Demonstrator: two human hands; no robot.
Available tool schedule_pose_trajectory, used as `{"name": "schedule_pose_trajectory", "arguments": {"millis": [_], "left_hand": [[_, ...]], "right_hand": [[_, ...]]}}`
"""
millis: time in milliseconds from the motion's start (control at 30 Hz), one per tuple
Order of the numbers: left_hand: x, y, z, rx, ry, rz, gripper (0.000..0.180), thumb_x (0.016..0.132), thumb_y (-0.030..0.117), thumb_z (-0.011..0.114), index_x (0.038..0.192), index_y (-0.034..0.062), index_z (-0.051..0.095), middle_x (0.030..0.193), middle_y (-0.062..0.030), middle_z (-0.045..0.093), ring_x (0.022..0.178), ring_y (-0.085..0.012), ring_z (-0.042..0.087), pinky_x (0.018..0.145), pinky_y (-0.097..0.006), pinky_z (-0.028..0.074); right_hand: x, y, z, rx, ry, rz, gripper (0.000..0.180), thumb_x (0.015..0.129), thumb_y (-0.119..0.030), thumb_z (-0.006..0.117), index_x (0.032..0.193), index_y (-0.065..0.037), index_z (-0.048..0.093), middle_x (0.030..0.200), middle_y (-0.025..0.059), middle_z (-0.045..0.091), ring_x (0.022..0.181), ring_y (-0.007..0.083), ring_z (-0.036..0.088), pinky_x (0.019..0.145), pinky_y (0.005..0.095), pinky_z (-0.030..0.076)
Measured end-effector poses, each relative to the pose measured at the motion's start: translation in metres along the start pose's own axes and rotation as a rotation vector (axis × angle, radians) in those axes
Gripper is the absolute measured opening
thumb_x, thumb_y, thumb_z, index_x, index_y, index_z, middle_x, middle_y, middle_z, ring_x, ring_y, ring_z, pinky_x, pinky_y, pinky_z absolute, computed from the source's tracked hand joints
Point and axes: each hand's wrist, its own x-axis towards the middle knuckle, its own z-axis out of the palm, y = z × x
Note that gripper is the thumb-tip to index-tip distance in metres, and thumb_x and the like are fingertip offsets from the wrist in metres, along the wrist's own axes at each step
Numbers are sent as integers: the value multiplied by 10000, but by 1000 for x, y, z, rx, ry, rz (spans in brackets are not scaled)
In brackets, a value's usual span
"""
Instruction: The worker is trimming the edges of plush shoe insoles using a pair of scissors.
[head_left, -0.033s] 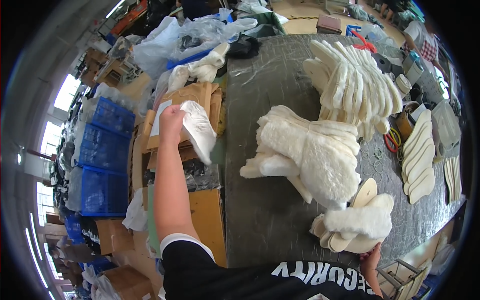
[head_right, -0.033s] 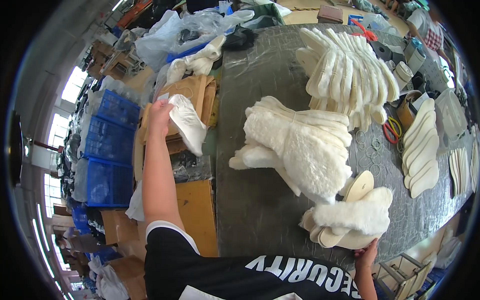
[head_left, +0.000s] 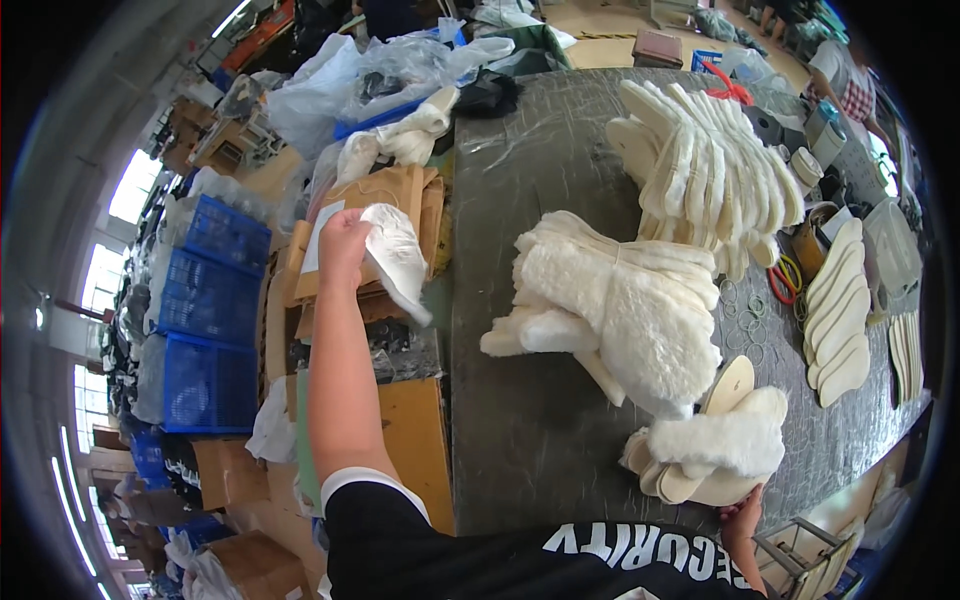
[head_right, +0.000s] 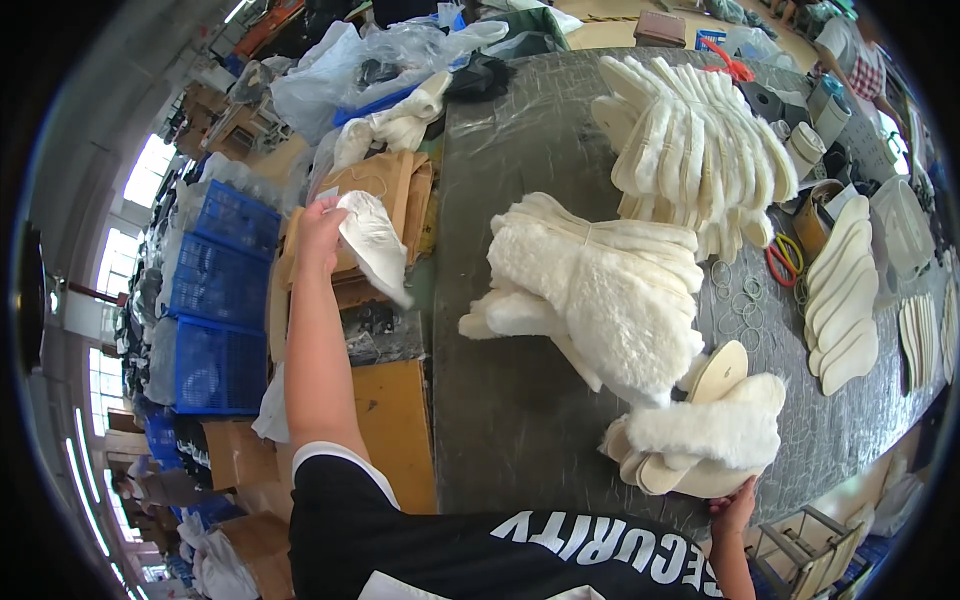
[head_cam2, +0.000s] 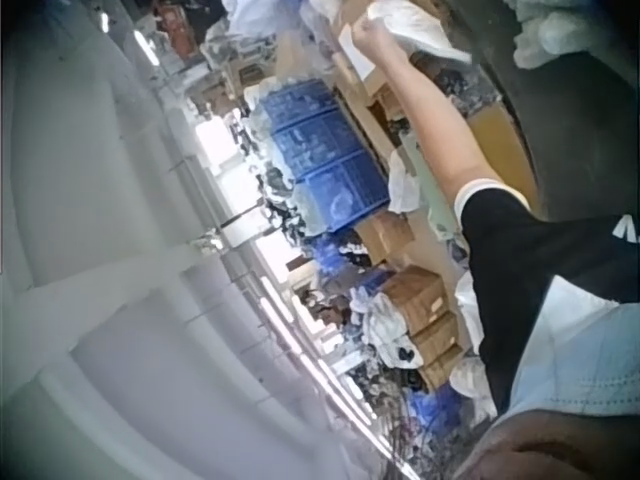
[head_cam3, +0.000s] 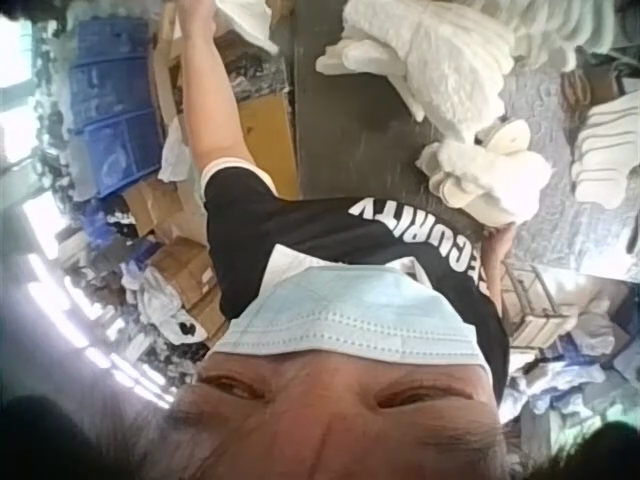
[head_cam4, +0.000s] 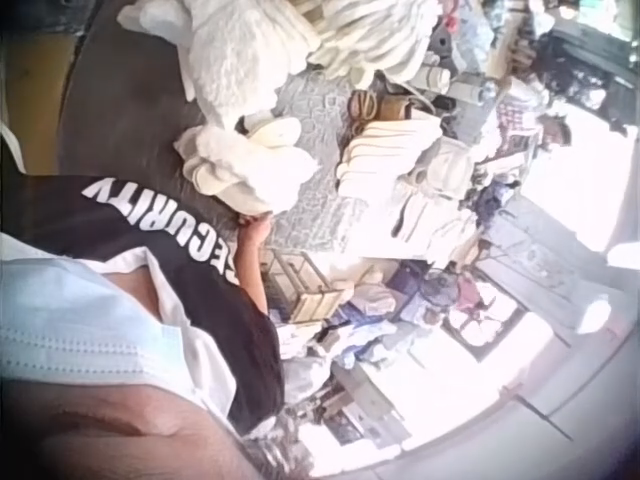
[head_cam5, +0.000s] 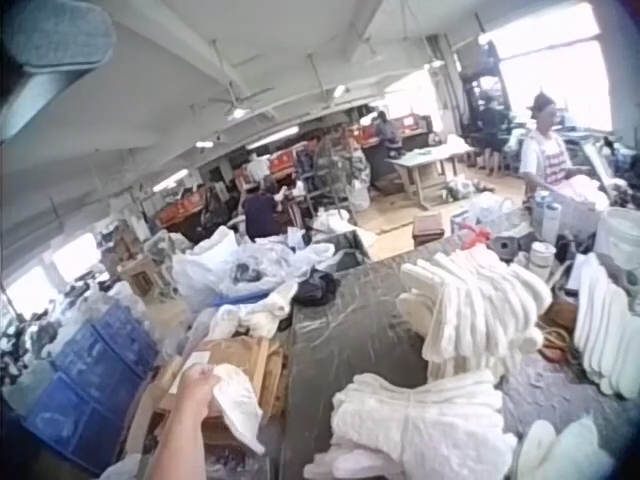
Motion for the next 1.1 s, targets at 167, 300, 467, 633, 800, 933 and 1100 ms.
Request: {"name": "schedule_pose_trajectory", "arguments": {"millis": [167, 300, 467, 633, 800, 933, 1100], "left_hand": [[-12, 15, -4, -262, -95, -49, 205, 793, 43, 561, 997, 25, 551, 851, -44, 617, 710, -108, 591, 581, -258, 469], [-22, 23, -5, -318, -86, -68, 189, 834, 82, 560, 1018, 43, 541, 884, -43, 619, 752, -128, 602, 623, -279, 485], [-28, 29, -6, -421, -138, -56, 199, 879, 104, 510, 1068, 38, 508, 1013, -69, 593, 903, -174, 584, 742, -375, 490], [-45, 44, -13, -745, -336, -18, 284, 909, 104, 422, 1176, 12, 431, 1181, -146, 503, 1097, -278, 496, 890, -488, 418], [-76, 64, -36, -842, -374, -51, 375, 921, 144, 382, 1261, -14, 369, 1298, -189, 410, 1202, -336, 404, 969, -533, 338], [-116, 81, -55, -925, -418, -67, 398, 921, 160, 384, 1277, -13, 345, 1303, -182, 410, 1202, -330, 405, 987, -503, 336], [-191, 98, -80, -1069, -507, -49, 405, 926, 165, 380, 1290, -9, 349, 1317, -179, 403, 1224, -320, 384, 1021, -488, 303]], "right_hand": [[-1, -1, 2, -15, 35, -9, 501, 882, -529, 400, 936, -41, 503, 575, 52, 546, 362, 125, 479, 296, 217, 333], [-9, -4, 10, -41, 63, -25, 439, 877, -533, 409, 832, -109, 513, 535, -19, 475, 376, 90, 421, 322, 209, 268], [-7, -4, 7, 9, 33, 1, 439, 877, -531, 412, 844, -105, 513, 541, -18, 484, 381, 90, 436, 324, 207, 282], [-10, -2, 6, 43, 22, -35, 426, 886, -495, 424, 892, -78, 509, 597, 14, 524, 387, 103, 465, 316, 204, 321], [-14, -3, -7, -25, 178, -213, 296, 921, -366, 438, 880, -81, 507, 624, -31, 424, 478, 65, 359, 424, 177, 311], [-69, -38, 31, -194, -157, -866, 135, 888, -174, 467, 843, -49, 485, 724, -7, 435, 646, 65, 386, 581, 210, 338], [-135, -70, 126, -89, -1271, -28, 329, 935, -275, 421, 1093, 1, 508, 954, 100, 580, 864, 180, 572, 798, 324, 467]]}}
